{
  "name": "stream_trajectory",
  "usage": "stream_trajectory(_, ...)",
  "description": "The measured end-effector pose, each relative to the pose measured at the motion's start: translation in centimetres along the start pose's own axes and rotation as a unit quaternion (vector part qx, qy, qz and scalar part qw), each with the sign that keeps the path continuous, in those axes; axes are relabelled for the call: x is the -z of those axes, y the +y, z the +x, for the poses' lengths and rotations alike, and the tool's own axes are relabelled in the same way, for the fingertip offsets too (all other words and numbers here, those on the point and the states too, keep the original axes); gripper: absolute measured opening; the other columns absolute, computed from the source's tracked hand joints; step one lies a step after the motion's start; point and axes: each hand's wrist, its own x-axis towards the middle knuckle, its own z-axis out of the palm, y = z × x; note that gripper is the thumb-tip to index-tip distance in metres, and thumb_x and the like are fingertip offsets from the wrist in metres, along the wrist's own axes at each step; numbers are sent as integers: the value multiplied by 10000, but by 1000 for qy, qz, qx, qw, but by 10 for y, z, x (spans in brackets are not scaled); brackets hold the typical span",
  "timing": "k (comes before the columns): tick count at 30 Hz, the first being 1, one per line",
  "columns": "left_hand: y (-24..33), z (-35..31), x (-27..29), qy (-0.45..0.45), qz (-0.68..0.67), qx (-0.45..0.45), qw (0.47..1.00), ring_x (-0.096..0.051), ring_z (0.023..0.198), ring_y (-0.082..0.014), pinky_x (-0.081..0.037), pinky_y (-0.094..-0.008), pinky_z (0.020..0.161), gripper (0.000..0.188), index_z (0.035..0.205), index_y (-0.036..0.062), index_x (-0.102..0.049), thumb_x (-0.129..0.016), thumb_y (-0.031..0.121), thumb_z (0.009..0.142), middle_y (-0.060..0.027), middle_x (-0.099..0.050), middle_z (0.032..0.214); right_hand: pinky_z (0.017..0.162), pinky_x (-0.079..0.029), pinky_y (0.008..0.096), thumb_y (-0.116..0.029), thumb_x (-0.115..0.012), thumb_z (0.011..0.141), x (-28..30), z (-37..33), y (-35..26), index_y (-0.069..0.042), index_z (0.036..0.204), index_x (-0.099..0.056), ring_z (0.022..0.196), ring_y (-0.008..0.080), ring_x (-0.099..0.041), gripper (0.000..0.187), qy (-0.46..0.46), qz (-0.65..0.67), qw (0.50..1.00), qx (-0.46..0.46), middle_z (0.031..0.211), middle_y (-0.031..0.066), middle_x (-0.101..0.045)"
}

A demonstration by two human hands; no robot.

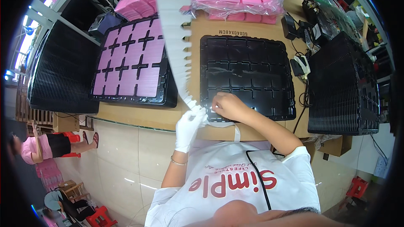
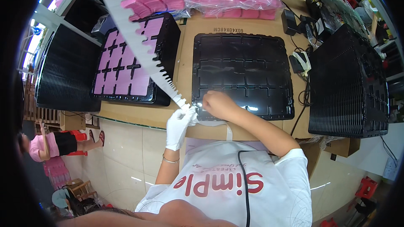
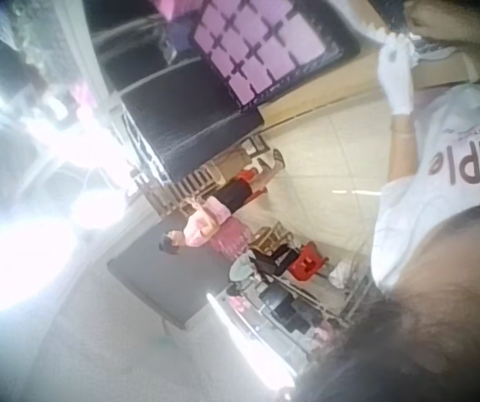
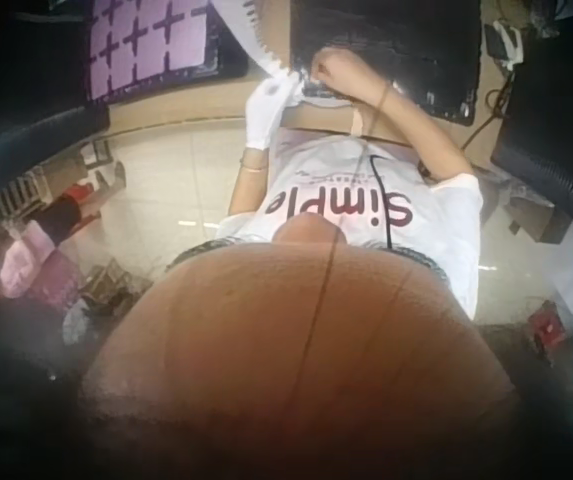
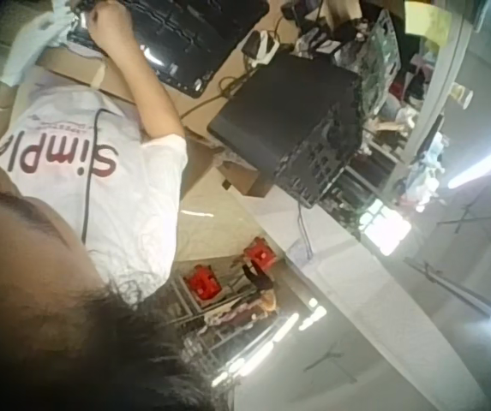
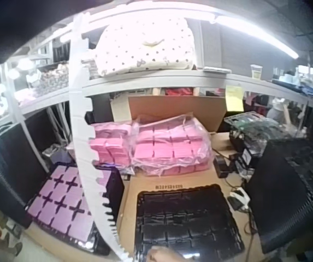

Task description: The person assembles black plastic trays by applying adhesive tape to the edges and inserting pink foam inserts. They handle the trays and foam pieces one at a time, repeating the process for multiple units on a workbench.

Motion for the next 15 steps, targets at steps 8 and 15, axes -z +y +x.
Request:
stream_trajectory(8, 27, -4, -5, -13, 98, 18, 995, -622, 673, -52, -510, -245, 624, 280, 892, 10, -689, -733, 287, 873, -56, -711, 759, 753, -505, 444, -149, -639, 812, 10, 13, -8, -1, 876, -598, 842, 381, -645, 166, -77, -17, 995, -53, 847, 193, -654)
stream_trajectory(15, 12, -1, 0, -19, 75, 9, 997, -625, 686, -43, -511, -247, 632, 294, 938, 10, -705, -733, 295, 874, -54, -716, 774, 750, -508, 448, -149, -638, 797, 6, 16, -8, -2, 826, -612, 835, 381, -650, 152, -74, -30, 995, -66, 826, 193, -657)
